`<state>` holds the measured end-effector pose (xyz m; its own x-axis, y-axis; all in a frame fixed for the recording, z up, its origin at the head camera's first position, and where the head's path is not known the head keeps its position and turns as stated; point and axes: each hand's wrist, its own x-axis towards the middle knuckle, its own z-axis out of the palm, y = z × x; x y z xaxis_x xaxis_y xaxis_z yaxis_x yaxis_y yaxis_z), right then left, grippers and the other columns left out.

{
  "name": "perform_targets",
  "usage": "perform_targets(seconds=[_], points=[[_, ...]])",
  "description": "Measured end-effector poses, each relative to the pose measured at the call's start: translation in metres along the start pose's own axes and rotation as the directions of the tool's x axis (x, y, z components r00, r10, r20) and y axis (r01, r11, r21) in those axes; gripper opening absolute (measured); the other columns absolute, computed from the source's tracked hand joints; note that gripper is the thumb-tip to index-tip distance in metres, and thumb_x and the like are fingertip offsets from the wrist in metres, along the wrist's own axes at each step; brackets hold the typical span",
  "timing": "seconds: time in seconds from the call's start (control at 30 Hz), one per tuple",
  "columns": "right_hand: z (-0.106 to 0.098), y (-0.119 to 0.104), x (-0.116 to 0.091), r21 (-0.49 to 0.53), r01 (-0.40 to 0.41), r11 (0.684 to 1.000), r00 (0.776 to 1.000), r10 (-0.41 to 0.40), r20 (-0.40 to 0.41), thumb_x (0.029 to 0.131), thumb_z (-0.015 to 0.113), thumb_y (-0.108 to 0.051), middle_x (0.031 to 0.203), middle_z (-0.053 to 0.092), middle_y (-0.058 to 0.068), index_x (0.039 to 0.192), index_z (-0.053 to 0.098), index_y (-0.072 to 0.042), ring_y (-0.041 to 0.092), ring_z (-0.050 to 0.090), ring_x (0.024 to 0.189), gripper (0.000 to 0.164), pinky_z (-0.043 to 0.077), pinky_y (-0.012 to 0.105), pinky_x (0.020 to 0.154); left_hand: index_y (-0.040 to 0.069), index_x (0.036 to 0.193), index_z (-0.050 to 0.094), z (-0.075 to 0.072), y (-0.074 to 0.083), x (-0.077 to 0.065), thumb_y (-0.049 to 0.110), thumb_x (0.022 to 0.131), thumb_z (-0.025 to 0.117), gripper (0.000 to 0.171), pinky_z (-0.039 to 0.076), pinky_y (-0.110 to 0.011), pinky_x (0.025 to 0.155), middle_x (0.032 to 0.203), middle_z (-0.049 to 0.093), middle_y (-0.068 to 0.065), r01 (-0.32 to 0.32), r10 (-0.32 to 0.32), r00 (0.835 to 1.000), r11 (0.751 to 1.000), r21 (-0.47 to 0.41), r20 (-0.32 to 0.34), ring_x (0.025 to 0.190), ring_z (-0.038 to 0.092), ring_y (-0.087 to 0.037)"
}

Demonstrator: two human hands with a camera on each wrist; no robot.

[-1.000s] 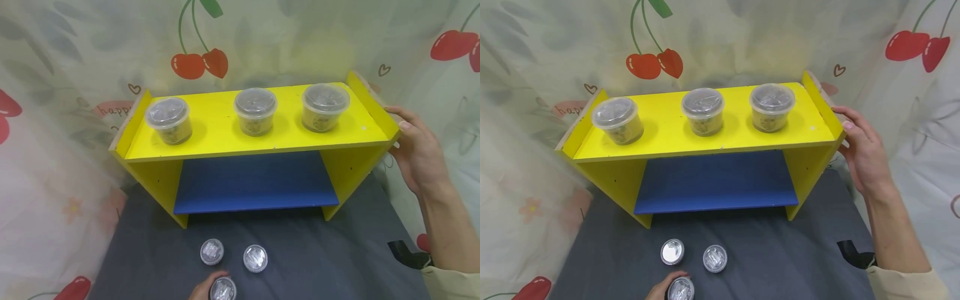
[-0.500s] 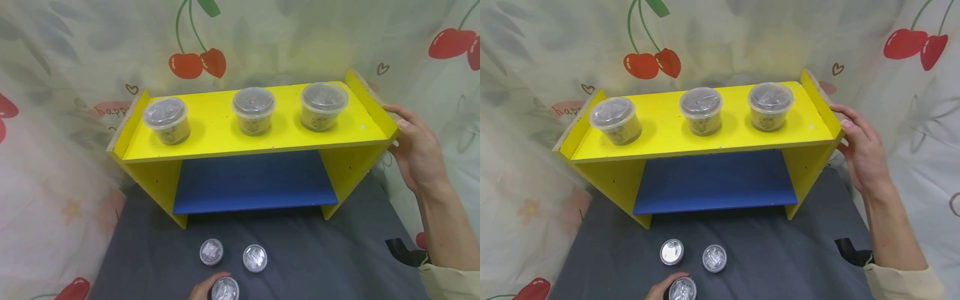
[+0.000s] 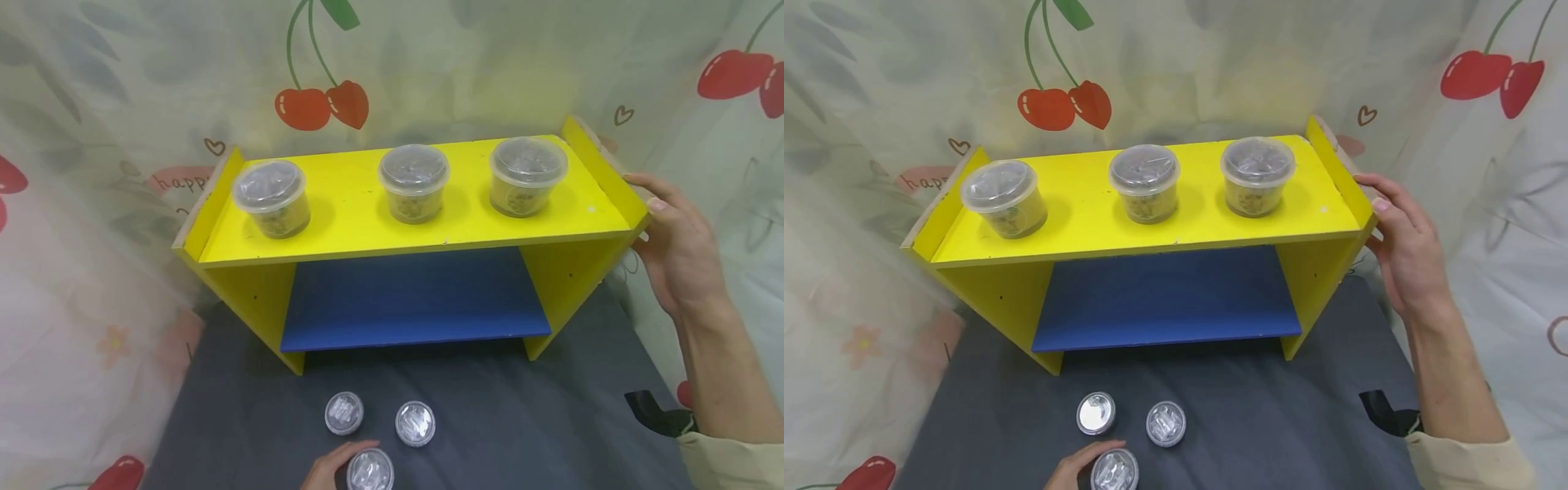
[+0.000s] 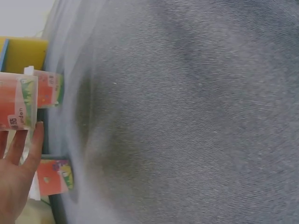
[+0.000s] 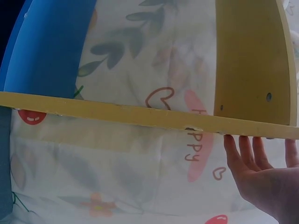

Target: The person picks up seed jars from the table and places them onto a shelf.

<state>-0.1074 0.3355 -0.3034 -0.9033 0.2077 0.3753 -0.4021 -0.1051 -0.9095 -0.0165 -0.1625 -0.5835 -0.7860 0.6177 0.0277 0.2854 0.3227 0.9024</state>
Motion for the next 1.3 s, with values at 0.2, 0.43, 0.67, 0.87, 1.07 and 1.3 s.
perform_targets(seconds=[0.2, 0.43, 0.67, 0.87, 1.07, 1.3], points=[[0.002, 0.002, 0.0, -0.014, -0.013, 1.0, 1.0, 0.013, -0.001, 0.103, 0.045, -0.017, 0.135, 0.047, 0.015, 0.14, 0.049, 0.002, 0.029, 0.042, 0.12, 0.042, 0.033, 0.039, 0.103, 0.015, 0.136, 0.058, -0.005, 0.006, 0.001, 0.019, 0.075, 0.086, 0.067, 0.049, -0.026, 0.093, 0.128, 0.065, 0.004, -0.043, 0.039, 0.998, 0.996, -0.073, -0.055, 0.115, 0.06, -0.009], [0.001, 0.001, 0.0, 0.0, 0.005, 1.0, 1.0, -0.005, -0.016, 0.102, 0.046, -0.017, 0.133, 0.048, 0.014, 0.14, 0.049, 0.001, 0.028, 0.042, 0.119, 0.042, 0.031, 0.04, 0.1, 0.019, 0.136, 0.059, -0.012, 0.019, 0.009, 0.02, 0.07, 0.091, 0.073, 0.044, -0.027, 0.1, 0.131, 0.064, -0.006, -0.058, 0.049, 0.988, 0.996, -0.061, -0.147, 0.121, 0.057, -0.012], [0.002, 0.002, 0.0, 0.012, -0.002, 1.0, 1.0, 0.003, -0.024, 0.102, 0.045, -0.016, 0.136, 0.045, 0.013, 0.14, 0.049, 0.002, 0.028, 0.042, 0.119, 0.042, 0.033, 0.039, 0.099, 0.026, 0.136, 0.059, -0.029, 0.031, 0.018, 0.029, 0.072, 0.09, 0.071, 0.044, -0.029, 0.1, 0.131, 0.063, 0.003, -0.101, 0.113, 0.978, 0.992, 0.075, -0.173, 0.119, 0.058, -0.016], [0.002, 0.003, -0.001, 0.017, -0.005, 1.0, 0.999, 0.006, -0.033, 0.102, 0.045, -0.016, 0.133, 0.047, 0.013, 0.14, 0.049, 0.001, 0.028, 0.042, 0.118, 0.042, 0.035, 0.036, 0.098, 0.02, 0.138, 0.059, -0.042, 0.039, 0.025, 0.029, 0.071, 0.091, 0.075, 0.042, -0.025, 0.1, 0.129, 0.062, 0.002, -0.12, 0.145, 0.957, 0.986, 0.114, -0.251, 0.117, 0.058, -0.017], [0.002, 0.003, 0.001, 0.038, -0.004, 0.999, 1.0, 0.005, -0.03, 0.102, 0.043, -0.016, 0.121, 0.052, 0.013, 0.14, 0.049, 0.001, 0.028, 0.044, 0.115, 0.041, 0.037, 0.033, 0.096, 0.019, 0.14, 0.058, -0.049, 0.043, 0.034, 0.027, 0.07, 0.092, 0.078, 0.04, -0.02, 0.102, 0.131, 0.063, 0.001, -0.079, 0.091, 0.936, 0.996, 0.048, -0.34, 0.12, 0.058, -0.016], [0.003, 0.003, 0.001, 0.024, -0.012, 1.0, 0.999, 0.013, -0.039, 0.102, 0.044, -0.018, 0.129, 0.05, 0.014, 0.139, 0.05, 0.001, 0.029, 0.043, 0.118, 0.042, 0.034, 0.035, 0.101, 0.008, 0.14, 0.056, -0.056, 0.043, 0.042, 0.007, 0.072, 0.089, 0.076, 0.047, -0.024, 0.097, 0.136, 0.06, -0.01, -0.136, 0.096, 0.919, 0.988, -0.078, -0.382, 0.121, 0.058, -0.016]])
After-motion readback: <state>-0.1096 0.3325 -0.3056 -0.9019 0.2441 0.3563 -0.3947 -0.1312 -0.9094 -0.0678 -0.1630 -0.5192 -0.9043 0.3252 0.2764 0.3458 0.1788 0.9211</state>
